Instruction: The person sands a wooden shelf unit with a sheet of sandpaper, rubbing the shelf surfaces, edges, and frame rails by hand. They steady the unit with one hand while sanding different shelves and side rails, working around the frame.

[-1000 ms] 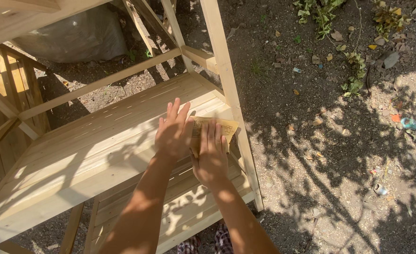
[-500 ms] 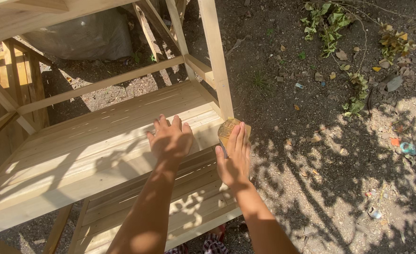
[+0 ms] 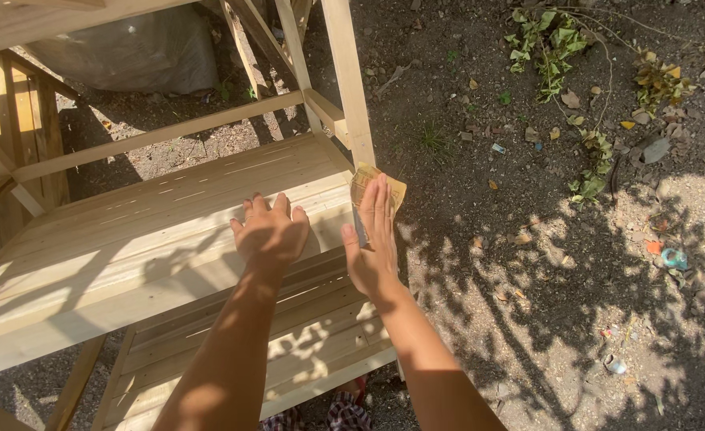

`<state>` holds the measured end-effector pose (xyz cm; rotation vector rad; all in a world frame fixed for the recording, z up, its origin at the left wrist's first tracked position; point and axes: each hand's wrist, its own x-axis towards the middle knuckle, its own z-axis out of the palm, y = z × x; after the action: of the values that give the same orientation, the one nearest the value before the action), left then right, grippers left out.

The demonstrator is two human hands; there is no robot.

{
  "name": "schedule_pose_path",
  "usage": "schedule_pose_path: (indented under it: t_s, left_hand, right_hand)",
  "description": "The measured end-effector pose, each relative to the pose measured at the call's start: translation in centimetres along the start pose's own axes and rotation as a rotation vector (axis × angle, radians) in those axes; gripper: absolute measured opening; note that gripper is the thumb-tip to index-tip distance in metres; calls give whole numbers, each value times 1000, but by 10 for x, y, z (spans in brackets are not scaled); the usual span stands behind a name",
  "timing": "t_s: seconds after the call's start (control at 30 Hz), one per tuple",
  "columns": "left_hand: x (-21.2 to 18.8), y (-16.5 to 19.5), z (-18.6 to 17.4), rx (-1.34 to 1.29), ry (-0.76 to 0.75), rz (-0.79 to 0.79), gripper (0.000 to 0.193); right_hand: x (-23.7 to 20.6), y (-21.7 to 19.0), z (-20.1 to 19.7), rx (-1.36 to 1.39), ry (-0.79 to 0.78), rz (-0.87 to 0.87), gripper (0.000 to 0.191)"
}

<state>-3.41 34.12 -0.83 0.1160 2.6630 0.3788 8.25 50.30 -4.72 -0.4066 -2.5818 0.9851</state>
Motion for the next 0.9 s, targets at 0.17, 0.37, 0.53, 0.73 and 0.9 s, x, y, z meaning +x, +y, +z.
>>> schedule_pose_path:
  t_s: [0.17,0.37,0.53,0.73,0.9]
  left_hand:
    - [2,-3,3,-3,43,41,59]
    - [3,0,3,17,67,26,59]
    - [2,-2,1,-6,46,38,57]
    - [4,1,-4,13,-4,4,57]
    - [3,2,-4,18,-1,-1,57]
  right_hand:
    - [4,50,27,214,-20,331,88]
    - [8,78,21,215,-26,787,79]
    - [13,29,4,-33,217,70,42]
    - [29,-3,-19,-178,173,176,36]
    - [35,-2,-10,-277,209,214,30]
